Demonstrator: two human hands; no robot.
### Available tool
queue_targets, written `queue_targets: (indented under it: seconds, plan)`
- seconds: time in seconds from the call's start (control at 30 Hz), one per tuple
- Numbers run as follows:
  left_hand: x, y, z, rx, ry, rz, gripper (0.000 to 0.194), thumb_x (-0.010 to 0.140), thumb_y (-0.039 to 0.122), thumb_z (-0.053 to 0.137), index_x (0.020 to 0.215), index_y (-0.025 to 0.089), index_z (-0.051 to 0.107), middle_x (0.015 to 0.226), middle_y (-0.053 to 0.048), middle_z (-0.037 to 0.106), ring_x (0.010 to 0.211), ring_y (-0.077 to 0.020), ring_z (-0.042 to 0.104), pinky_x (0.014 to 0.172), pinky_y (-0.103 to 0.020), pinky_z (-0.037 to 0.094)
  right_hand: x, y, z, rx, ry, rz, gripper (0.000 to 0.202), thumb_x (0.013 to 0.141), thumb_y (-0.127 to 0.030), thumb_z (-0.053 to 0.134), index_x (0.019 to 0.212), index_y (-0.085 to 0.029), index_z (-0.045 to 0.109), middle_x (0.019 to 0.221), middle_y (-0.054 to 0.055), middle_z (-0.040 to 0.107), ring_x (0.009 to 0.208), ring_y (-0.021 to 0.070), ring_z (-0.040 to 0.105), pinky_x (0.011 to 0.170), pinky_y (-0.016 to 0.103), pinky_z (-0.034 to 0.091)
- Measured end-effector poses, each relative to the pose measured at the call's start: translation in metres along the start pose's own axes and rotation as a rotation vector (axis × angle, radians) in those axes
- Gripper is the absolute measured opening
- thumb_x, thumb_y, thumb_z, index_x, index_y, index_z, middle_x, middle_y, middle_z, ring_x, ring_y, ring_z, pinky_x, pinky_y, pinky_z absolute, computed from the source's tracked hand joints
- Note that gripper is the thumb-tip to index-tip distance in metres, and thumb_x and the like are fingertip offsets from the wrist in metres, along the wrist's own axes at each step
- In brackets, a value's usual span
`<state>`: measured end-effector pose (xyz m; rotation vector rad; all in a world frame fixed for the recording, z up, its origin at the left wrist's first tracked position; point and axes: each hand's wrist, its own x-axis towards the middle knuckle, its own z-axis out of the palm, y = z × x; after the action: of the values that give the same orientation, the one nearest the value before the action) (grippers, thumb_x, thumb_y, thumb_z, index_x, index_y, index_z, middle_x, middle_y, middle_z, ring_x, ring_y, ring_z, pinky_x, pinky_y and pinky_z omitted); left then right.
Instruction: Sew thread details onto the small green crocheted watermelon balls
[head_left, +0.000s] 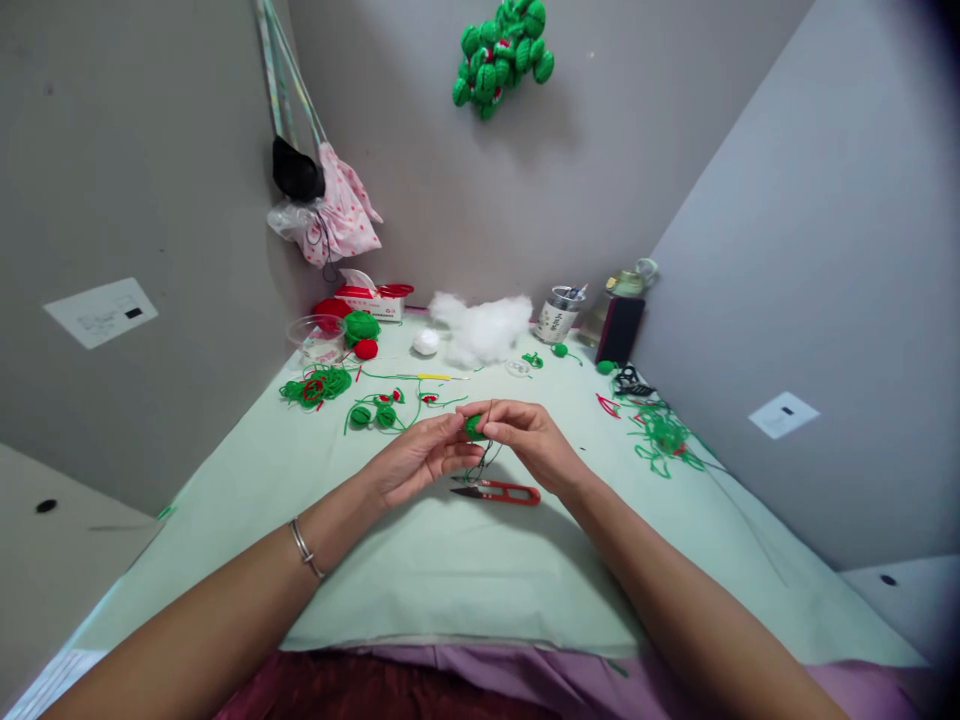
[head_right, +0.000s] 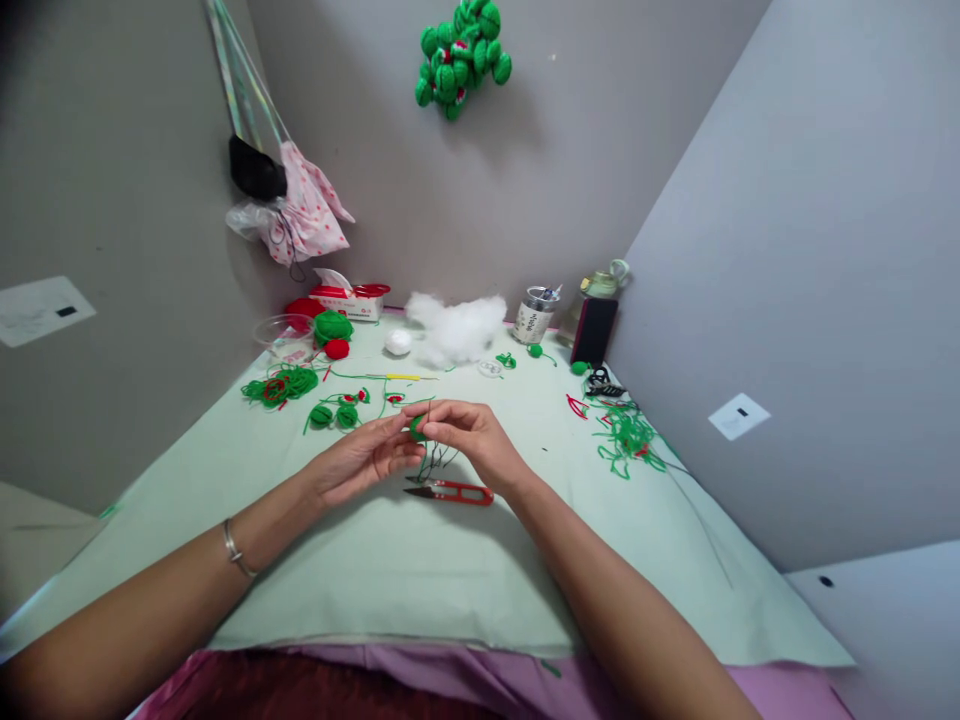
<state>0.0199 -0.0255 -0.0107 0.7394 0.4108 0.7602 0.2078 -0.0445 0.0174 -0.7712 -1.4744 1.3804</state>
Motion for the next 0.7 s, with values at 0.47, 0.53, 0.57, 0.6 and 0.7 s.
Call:
queue_targets:
  seconds: [0.47,0.53,0.57,0.6,0.7]
  plan:
    - [-0.001,0.022,0.001,-0.106,0.241,0.224,0.026,0.082,0.008,0.063,0.107,0.013,0.067,0.091,-0.004,0.070,0.084,-0.0131,0.070,0.086,-0.025,0.058,-0.004,-0.016,-0.011,0.013,0.364,0.008,0.019,0.077,-0.036,0.075,0.085,-0.018,0.073,0.066,0.000,0.063,0.060,0.0093,0.053,0.056,0.022,0.043]
    - [0.000,0.022,-0.001,-0.092,0.244,0.190,0.023,0.083,0.010,0.063,0.105,0.012,0.068,0.090,-0.005,0.070,0.084,-0.0135,0.069,0.087,-0.026,0.058,-0.007,-0.014,-0.003,-0.068,0.256,0.071,0.023,0.078,-0.039,0.074,0.082,-0.016,0.071,0.062,0.000,0.062,0.053,0.0094,0.050,0.053,0.023,0.041]
    - [0.000,0.021,-0.002,-0.079,0.237,0.175,0.023,0.083,0.010,0.064,0.105,0.012,0.068,0.090,-0.005,0.070,0.083,-0.0136,0.069,0.087,-0.026,0.058,-0.008,-0.012,0.002,-0.113,0.208,0.107,0.024,0.079,-0.040,0.073,0.081,-0.016,0.071,0.061,0.000,0.062,0.052,0.0093,0.049,0.052,0.024,0.041]
    - [0.000,0.019,-0.001,-0.063,0.229,0.165,0.023,0.083,0.011,0.065,0.106,0.012,0.068,0.090,-0.005,0.069,0.083,-0.0135,0.069,0.088,-0.027,0.057,-0.010,-0.010,0.007,-0.155,0.169,0.139,0.025,0.080,-0.040,0.072,0.080,-0.015,0.070,0.059,0.000,0.062,0.050,0.0092,0.048,0.052,0.024,0.040]
    - [-0.001,0.016,0.001,-0.002,0.206,0.159,0.026,0.082,0.013,0.067,0.107,0.014,0.068,0.092,-0.004,0.068,0.083,-0.0128,0.068,0.090,-0.027,0.056,-0.011,-0.005,0.015,-0.240,0.112,0.194,0.026,0.081,-0.041,0.070,0.078,-0.015,0.069,0.057,0.000,0.060,0.050,0.0091,0.047,0.052,0.024,0.037]
